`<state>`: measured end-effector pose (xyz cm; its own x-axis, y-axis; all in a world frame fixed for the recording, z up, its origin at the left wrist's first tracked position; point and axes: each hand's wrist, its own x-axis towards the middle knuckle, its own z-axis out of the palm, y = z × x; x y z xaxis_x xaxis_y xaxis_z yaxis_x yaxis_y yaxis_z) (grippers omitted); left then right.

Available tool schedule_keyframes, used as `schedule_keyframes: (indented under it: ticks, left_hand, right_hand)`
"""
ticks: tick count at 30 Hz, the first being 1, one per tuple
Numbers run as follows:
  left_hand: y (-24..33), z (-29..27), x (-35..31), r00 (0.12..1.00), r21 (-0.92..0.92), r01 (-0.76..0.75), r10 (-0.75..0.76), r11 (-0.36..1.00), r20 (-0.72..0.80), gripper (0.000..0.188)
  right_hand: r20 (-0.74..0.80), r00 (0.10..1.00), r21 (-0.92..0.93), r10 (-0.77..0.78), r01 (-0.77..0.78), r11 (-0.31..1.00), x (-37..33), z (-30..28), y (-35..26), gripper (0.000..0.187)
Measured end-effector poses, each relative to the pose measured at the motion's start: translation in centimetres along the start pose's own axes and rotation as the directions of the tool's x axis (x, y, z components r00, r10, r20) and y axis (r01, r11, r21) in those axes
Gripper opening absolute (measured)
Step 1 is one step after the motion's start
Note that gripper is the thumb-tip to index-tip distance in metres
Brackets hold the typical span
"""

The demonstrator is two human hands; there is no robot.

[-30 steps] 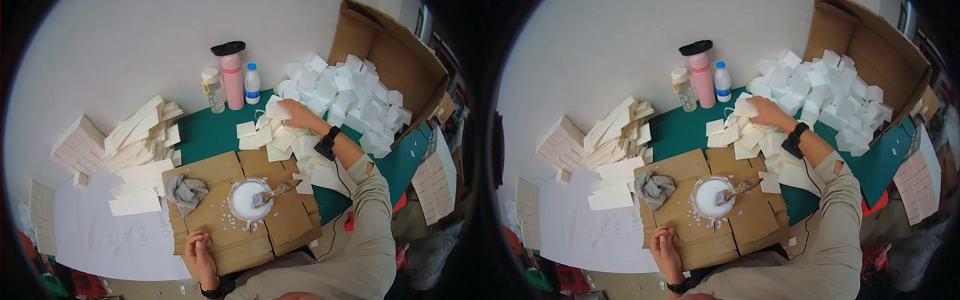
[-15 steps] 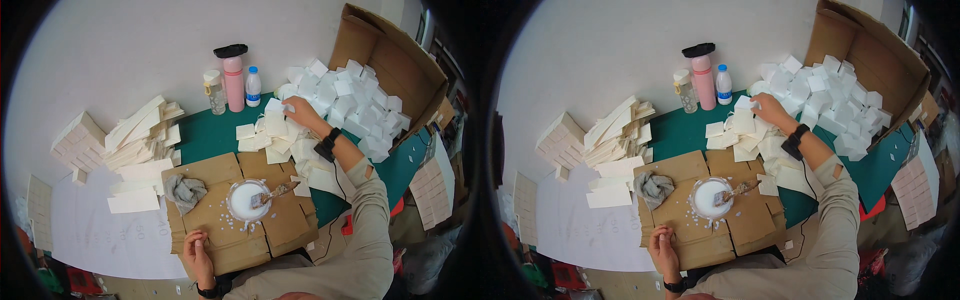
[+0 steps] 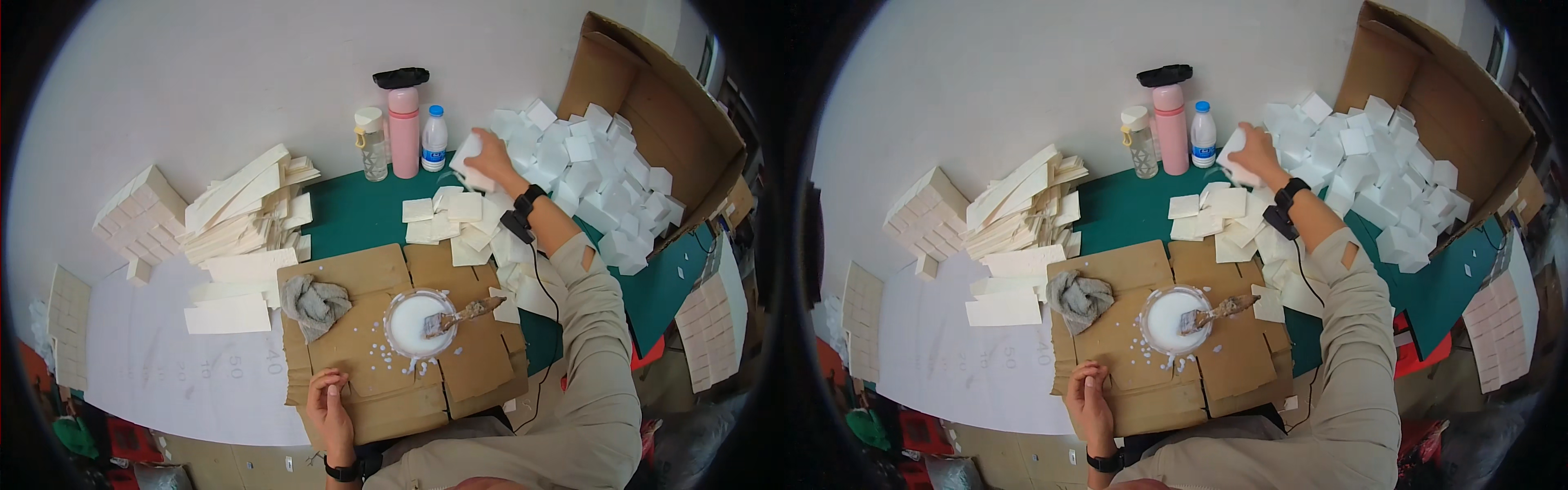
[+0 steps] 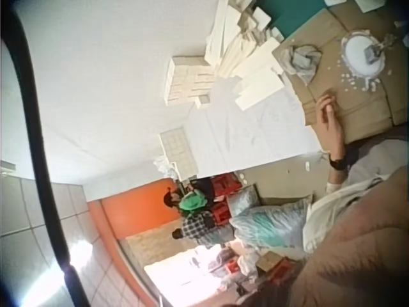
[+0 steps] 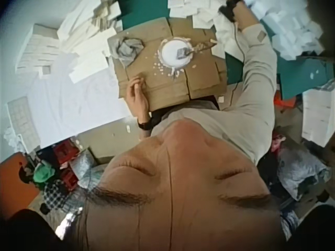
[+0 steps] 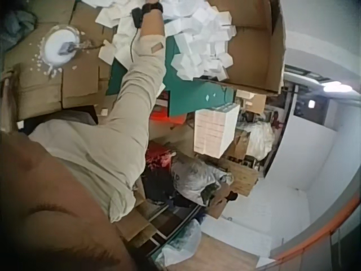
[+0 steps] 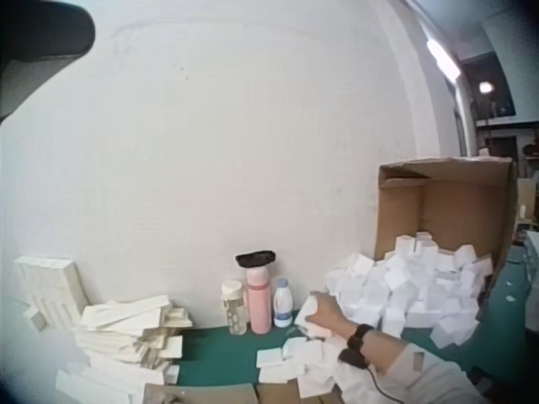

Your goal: The person wipes their hands with a cloth, applies glue to a foam block with a brush, and then presses foam strips onto the glued surfaces.

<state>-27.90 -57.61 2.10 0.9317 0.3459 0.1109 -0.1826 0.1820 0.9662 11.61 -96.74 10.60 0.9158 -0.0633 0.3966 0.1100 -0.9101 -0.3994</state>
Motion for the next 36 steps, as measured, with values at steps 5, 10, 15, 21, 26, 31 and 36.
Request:
schedule_keyframes:
  ticks: [5, 10, 15, 21, 26, 31, 36]
  left_hand:
    - [0.1, -0.1, 0.3, 0.999, 0.033, -0.036, 0.035, 0.999, 0.022, 0.012]
    - [0.6, -0.3, 0.2, 0.999, 0.032, -0.021, 0.019, 0.999, 0.044, 0.011]
    - [3.6, -0.6, 0.5, 0.984, 0.102, 0.086, -0.101, 0.991, 0.147, 0.012]
    - [8.1, -1.2, 0.0, 0.958, 0.234, 0.032, -0.097, 0.972, 0.271, 0.029]
    - [14.5, 1.7, 1.8, 0.864, 0.596, -0.345, -0.003, 0.725, 0.503, 0.063]
    - [16.0, 9.1, 8.6, 0.686, 0.553, -0.714, 0.268, 0.429, 0.676, 0.093]
    - [11.9, 14.9, 11.6, 0.627, 0.534, -0.779, 0.395, 0.328, 0.671, 0.092]
  right_hand:
    - [-0.026, 0.999, 0.347, 0.021, -0.01, 0.938, -2.4, -7.1, -1.1, 0.076]
    - [0.091, 0.993, 0.33, -0.07, 0.036, 0.943, -7.2, -10.2, -1.4, 0.073]
    - [0.105, 0.977, 0.239, -0.183, 0.154, 0.959, -9.7, -9.3, 1.8, 0.074]
    - [0.084, 0.979, 0.349, -0.186, 0.146, 0.926, -11.4, -11.5, -2.4, 0.074]
    - [0.097, 0.837, 0.379, -0.539, 0.469, 0.798, -13.7, -14.2, -8.4, 0.073]
    - [0.165, 0.757, 0.486, -0.633, 0.495, 0.72, -15.5, -14.7, -13.0, 0.073]
    - [0.198, 0.706, 0.547, -0.68, 0.496, 0.674, -17.3, -15.1, -15.3, 0.071]
